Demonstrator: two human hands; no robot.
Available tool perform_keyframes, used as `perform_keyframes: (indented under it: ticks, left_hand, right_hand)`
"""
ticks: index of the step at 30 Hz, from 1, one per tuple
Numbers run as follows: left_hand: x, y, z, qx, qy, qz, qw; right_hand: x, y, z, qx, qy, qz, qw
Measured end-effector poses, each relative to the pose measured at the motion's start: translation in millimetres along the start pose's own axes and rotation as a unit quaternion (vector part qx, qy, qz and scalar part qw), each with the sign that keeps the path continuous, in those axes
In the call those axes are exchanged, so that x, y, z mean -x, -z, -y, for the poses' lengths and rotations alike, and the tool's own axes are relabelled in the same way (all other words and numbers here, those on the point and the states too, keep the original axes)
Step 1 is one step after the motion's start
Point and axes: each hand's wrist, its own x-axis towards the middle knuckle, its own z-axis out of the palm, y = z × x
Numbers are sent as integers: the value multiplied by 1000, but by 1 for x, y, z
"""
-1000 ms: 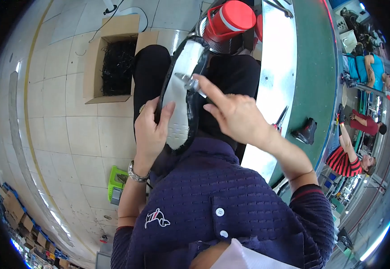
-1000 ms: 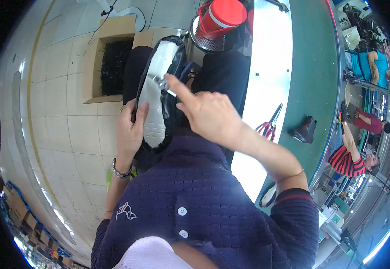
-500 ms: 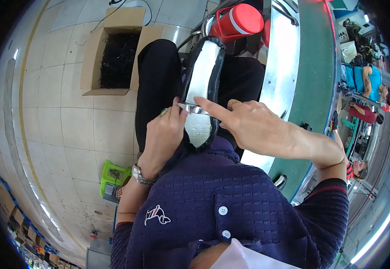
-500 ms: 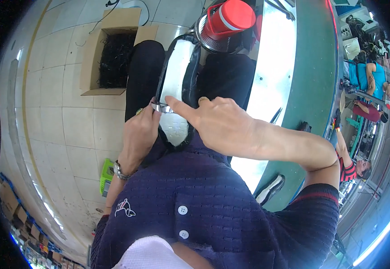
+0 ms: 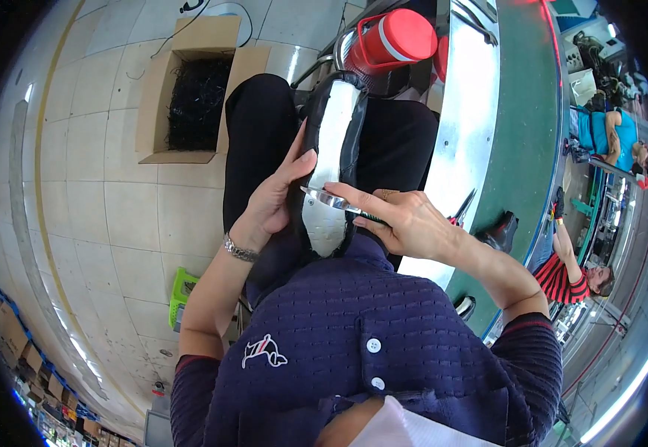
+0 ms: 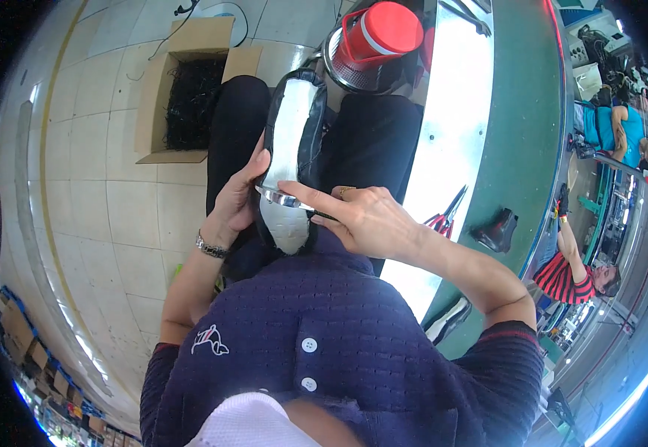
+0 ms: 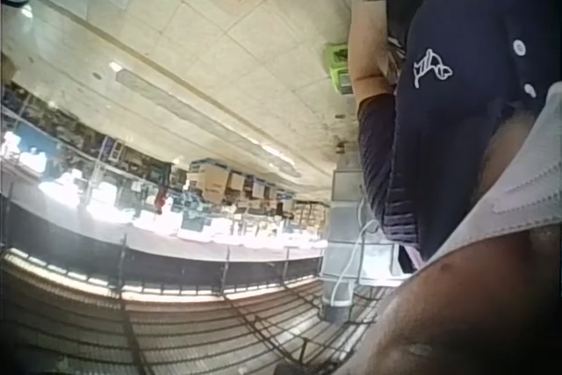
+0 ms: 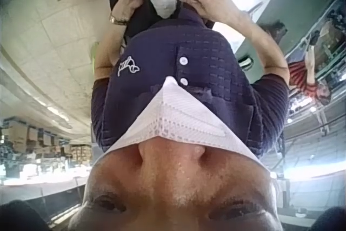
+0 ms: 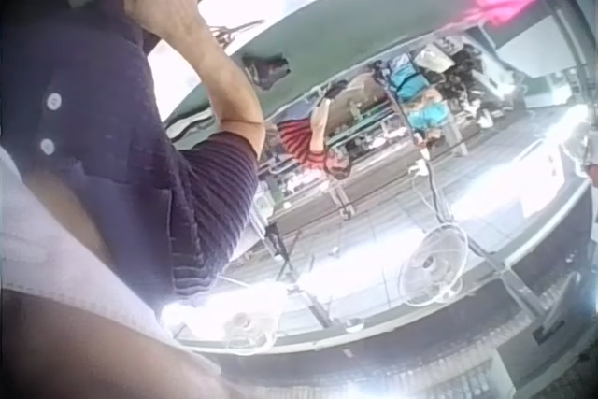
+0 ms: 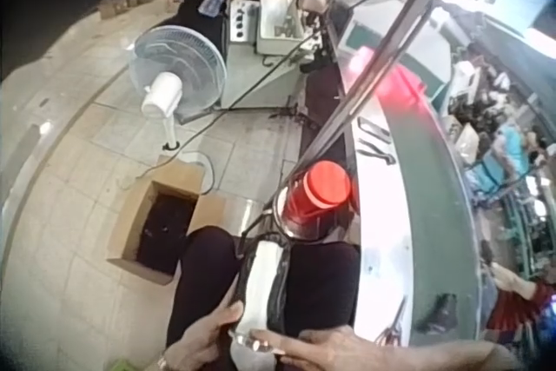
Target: The recorder is assembling and inspecting boot components using pliers and scissors on a production line.
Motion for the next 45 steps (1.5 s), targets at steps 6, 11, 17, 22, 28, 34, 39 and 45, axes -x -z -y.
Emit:
perform_keyframes:
  ticks: [6, 11, 17, 22, 28, 34, 39, 45]
  left_hand:
    - [-2, -17, -3, -120, -46, -29, 991]
    - [3, -15, -13, -140, -18, -26, 990]
    - [2, -5, -13, -174, -45, 0, 984]
    - [1, -12, -17, -179, -21, 6, 984]
    - [7, -7, -19, -200, -19, -16, 980]
    - [7, -8, -24, -182, -2, -26, 983]
    - [6, -12, -28, -180, 51, -24, 982]
    - [8, 3, -29, -191, 67, -10, 979]
  right_hand:
    - [-3, 51, 10, -66, -46, 106, 991]
    - [-17, 95, 27, 37, 147, -169, 974]
    - [-49, 81, -14, 243, 6, -82, 967]
    - [-58, 57, -32, 102, 177, -307, 930]
    - [-48, 64, -17, 259, 101, -118, 953]
    - [-49, 53, -9, 223, 11, -52, 973]
    - [-38, 38, -16, 97, 114, -181, 972]
    - [-35, 41, 3, 172, 81, -94, 977]
